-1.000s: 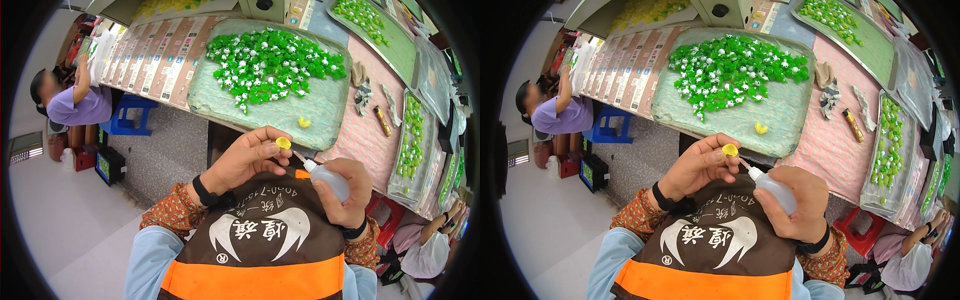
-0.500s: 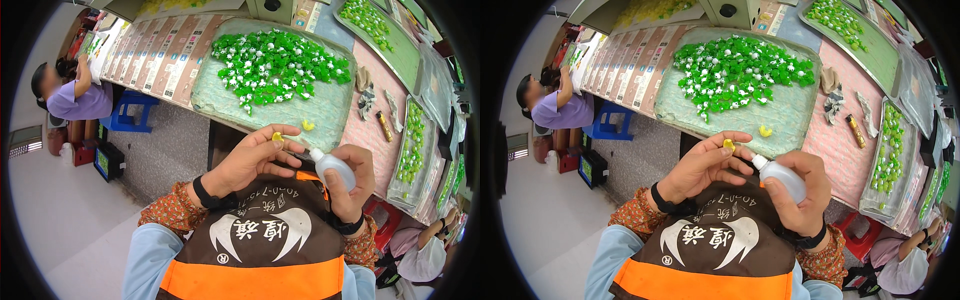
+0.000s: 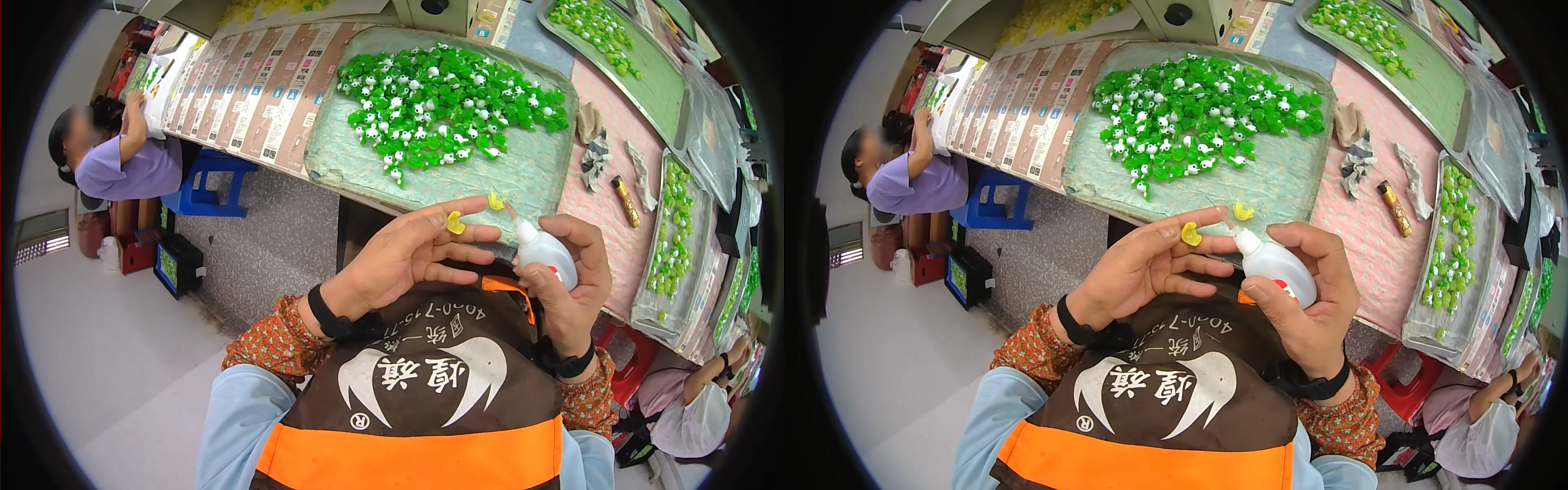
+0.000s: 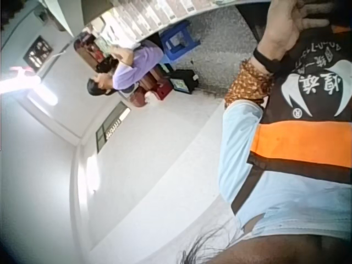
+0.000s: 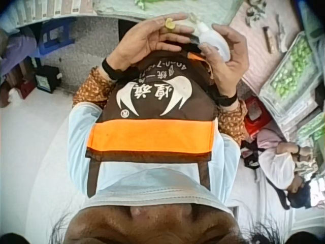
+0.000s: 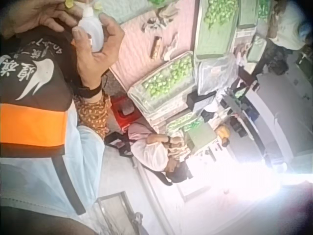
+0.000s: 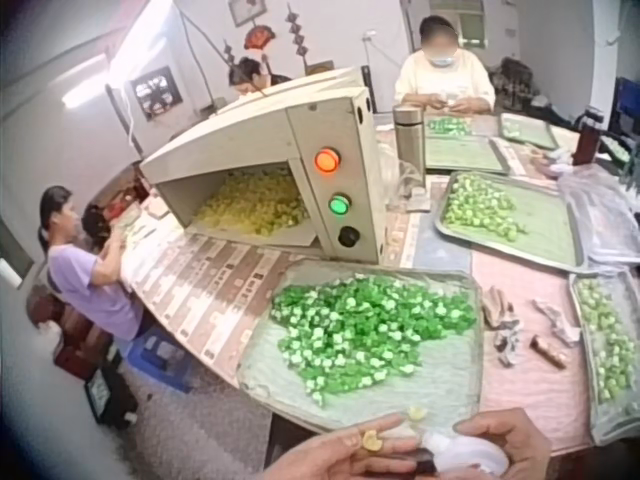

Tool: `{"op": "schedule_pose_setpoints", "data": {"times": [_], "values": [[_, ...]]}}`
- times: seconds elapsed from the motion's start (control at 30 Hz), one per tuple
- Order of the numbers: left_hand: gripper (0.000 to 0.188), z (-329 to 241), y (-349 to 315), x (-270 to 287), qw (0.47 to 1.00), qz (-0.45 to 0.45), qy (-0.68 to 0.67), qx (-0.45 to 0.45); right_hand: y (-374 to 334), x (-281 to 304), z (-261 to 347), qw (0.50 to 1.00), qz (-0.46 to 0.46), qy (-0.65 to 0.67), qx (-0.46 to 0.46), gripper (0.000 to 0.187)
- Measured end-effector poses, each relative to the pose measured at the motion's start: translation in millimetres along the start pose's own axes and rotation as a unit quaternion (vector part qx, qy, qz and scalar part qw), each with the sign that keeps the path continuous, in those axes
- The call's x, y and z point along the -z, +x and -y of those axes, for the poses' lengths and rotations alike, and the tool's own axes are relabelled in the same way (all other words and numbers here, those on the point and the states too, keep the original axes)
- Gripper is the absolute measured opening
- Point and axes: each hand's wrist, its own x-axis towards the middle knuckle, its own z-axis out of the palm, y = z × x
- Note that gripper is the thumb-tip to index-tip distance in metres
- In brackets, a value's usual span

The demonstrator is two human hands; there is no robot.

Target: The person sits on the floor and assembles small green and white decorative items. They pick up a yellow plastic piece, apply glue from a bottle, and attach a green component with white eyes. The finished items are placed onto a tray.

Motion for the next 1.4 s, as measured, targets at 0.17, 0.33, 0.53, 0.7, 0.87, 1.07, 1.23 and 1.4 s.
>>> {"op": "schedule_pose_setpoints", "data": {"times": [0.17,0.33,0.53,0.7,0.87,1.07,1.23,1.4], "values": [[0.054,2.2,0.3,-1.2,0.998,0.004,0.056,0.014,7.7,-10.0,-2.7,0.999,0.035,-0.002,0.024,0.041],[0.055,8.4,4.7,2.4,0.995,0.022,0.088,0.040,16.5,-18.3,-2.6,0.992,0.038,-0.112,0.031,0.033],[0.058,12.0,6.2,-1.3,0.991,0.002,0.114,0.073,22.4,-20.7,-7.3,0.965,0.086,-0.226,0.104,0.034],[0.056,15.4,10.3,6.1,0.990,0.010,0.092,0.104,22.2,-17.7,-8.5,0.940,0.122,-0.289,0.132,0.036],[0.057,19.3,10.4,7.0,0.990,0.014,0.106,0.088,20.1,-16.8,-7.9,0.948,0.110,-0.282,0.095,0.034],[0.054,15.8,10.8,1.6,0.990,0.017,0.119,0.067,21.0,-17.7,-1.8,0.962,0.067,-0.260,0.040,0.031],[0.048,7.2,16.2,-7.4,0.991,0.014,0.123,0.045,23.8,-17.0,-4.1,0.973,0.020,-0.226,0.029,0.030],[0.038,0.2,28.4,-8.8,0.991,-0.002,0.132,0.010,30.4,-12.0,-5.9,0.983,-0.016,-0.181,0.016,0.030]]}}
